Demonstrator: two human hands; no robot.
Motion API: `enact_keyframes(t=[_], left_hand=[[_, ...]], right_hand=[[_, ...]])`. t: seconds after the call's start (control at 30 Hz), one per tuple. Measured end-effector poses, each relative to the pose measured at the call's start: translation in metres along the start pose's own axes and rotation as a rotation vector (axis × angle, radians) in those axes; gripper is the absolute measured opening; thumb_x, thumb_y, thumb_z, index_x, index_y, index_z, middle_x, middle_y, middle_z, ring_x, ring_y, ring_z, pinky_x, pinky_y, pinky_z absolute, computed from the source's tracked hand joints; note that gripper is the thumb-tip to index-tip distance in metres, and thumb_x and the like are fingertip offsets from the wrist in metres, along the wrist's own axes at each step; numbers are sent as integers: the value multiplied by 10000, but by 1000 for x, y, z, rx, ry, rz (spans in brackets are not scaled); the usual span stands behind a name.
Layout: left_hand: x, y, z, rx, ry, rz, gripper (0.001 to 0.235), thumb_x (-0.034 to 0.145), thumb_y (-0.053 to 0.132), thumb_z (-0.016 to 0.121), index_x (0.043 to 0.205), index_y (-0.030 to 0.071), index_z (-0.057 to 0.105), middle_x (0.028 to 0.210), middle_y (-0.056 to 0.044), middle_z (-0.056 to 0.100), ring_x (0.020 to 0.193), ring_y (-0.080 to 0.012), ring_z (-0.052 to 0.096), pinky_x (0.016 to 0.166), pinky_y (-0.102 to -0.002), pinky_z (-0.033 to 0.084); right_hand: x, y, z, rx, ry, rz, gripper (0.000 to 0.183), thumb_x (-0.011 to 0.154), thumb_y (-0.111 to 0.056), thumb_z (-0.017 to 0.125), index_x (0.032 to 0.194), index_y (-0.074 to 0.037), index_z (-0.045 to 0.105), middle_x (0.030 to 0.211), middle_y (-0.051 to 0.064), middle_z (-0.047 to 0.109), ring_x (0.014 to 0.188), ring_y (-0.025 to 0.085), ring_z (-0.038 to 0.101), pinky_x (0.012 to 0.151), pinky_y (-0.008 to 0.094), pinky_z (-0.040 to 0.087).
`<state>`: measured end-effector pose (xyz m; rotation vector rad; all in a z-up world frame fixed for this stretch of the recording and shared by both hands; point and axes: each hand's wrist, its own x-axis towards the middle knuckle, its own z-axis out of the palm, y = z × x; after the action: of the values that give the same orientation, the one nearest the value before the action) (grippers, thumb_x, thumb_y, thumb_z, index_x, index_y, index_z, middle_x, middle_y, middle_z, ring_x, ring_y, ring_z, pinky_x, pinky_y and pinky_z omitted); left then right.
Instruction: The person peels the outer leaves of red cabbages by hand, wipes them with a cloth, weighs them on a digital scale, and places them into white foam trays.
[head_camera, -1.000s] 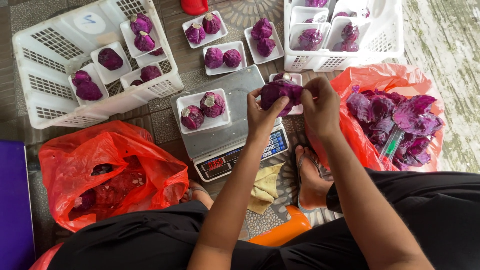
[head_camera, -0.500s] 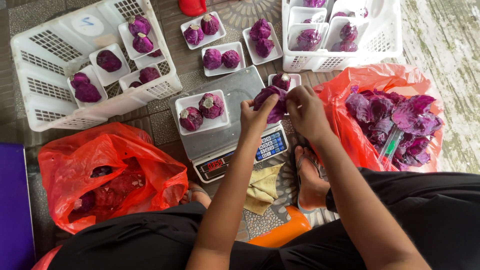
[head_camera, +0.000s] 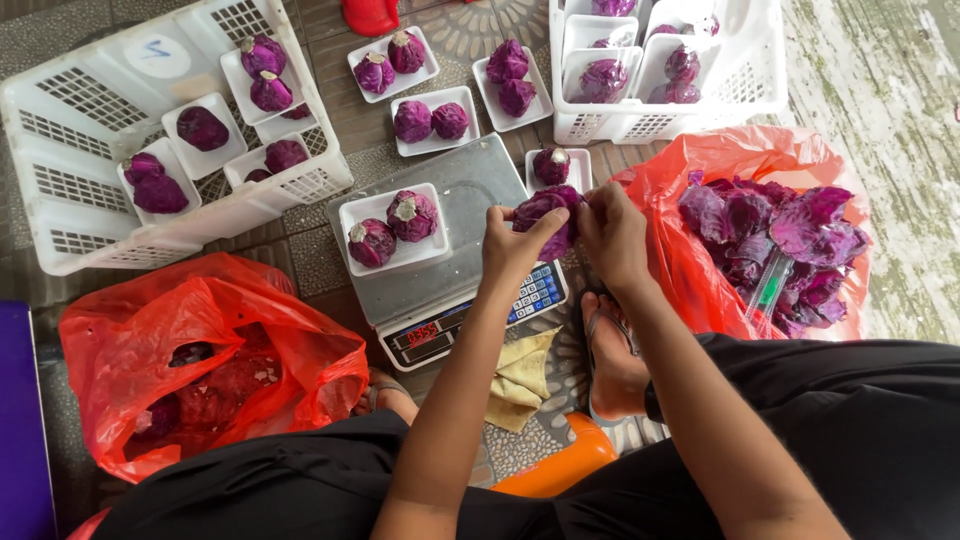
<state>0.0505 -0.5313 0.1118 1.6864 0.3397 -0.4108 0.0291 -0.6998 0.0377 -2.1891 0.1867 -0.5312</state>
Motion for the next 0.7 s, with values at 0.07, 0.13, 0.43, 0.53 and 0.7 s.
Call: enact_keyframes(t=[0.07,0.13,0.43,0.53,0.7], left_hand=[[5,-4,-4,-58,-36,18,778,581,566,928,1105,102,588,825,-80,691,877,-200,711,764,-336,558],[9,-4,-12,-117,-72,38,785,551,524,965,1100,88,613,822,-94,691,860,-192,697,767,-331,554],[26,-34,-4,-361,-342,-42,1080,776,519,872,1537,24,287,1462,-296,347,1319,-521,489,1052,-625,397],[28,-41,7,-271,-256,31,938,720,324,931,1419,-28,413,1079,-194,612,930,-257,682,791,-325,562],[33,-62,-5,-570,-612,147,801,678,108,967,1369,85,563,1115,-183,708,973,-263,719,886,-415,605]], right_hand=[[7,-16,-11,52,-18,70,97,966,-127,672,966,-62,600,747,141,644,746,374,700,661,453,522],[14,-10,-20,104,-34,137,100,978,-158,649,949,-65,625,611,130,629,663,328,696,643,433,503],[21,-35,-33,303,-209,232,83,947,-83,654,934,-8,619,609,150,642,449,196,657,389,284,479],[32,-41,-42,250,-251,201,57,921,-68,666,928,-20,637,598,137,646,453,193,663,386,273,477],[62,15,-77,-135,-262,246,189,930,-249,642,973,-65,628,595,145,605,542,286,665,553,430,503]])
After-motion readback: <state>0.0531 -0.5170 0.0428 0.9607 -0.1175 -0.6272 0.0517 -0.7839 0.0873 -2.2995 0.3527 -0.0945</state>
